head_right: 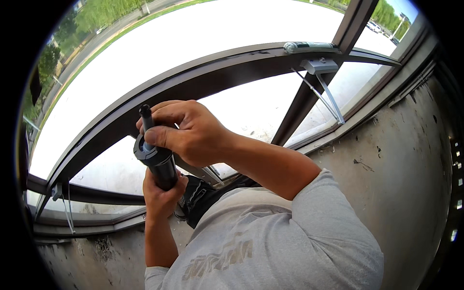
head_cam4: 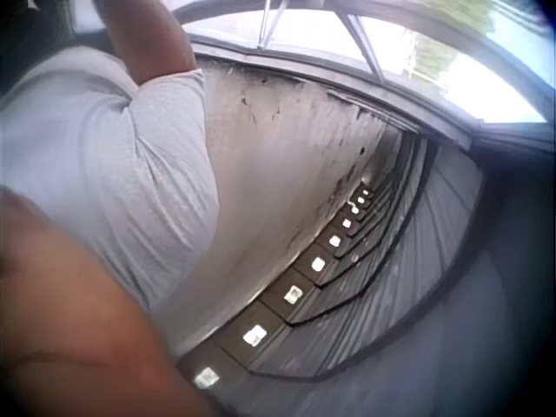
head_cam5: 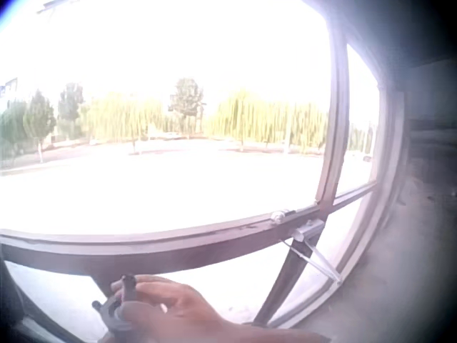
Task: The person uses a caulking gun to apply sealant along the edges of a window frame. They reload the gun with a new sealant cartridge and continue applying sealant to different sections of the frame.
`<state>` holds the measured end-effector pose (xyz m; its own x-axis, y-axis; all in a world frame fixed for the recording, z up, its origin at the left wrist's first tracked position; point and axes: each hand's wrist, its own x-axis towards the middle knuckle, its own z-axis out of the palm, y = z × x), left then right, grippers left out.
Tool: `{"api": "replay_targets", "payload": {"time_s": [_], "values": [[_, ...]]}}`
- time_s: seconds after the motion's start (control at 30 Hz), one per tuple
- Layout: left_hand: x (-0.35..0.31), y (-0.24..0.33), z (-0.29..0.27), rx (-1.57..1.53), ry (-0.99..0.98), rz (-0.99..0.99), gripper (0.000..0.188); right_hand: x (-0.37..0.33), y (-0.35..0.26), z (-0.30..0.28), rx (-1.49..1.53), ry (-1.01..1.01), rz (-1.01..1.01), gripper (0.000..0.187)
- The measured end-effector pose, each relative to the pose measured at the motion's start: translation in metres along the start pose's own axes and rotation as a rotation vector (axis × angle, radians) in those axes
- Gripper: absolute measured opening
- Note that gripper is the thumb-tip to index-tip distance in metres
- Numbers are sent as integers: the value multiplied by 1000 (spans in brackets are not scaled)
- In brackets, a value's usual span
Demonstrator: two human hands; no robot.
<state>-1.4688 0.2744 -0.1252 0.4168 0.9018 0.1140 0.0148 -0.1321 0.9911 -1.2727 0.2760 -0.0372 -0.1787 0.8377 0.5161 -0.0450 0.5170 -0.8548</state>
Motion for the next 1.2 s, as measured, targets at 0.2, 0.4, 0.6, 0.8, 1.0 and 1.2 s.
{"api": "replay_targets", "payload": {"time_s": [0.2,0.4,0.6,0.8,1.0,1.2], "values": [[8,2,-2,143,-78,62,49,-3,1,0,108,119,-16,27],[9,10,1,174,-11,68,43,2,6,-1,133,189,46,26],[11,9,1,186,-10,82,41,-1,0,8,25,238,9,25],[12,10,3,193,-20,84,41,-4,6,15,168,328,17,20],[14,5,6,214,-22,90,42,-1,15,12,156,350,-63,21],[16,8,4,225,-22,79,42,-3,11,4,106,351,18,25]]}}
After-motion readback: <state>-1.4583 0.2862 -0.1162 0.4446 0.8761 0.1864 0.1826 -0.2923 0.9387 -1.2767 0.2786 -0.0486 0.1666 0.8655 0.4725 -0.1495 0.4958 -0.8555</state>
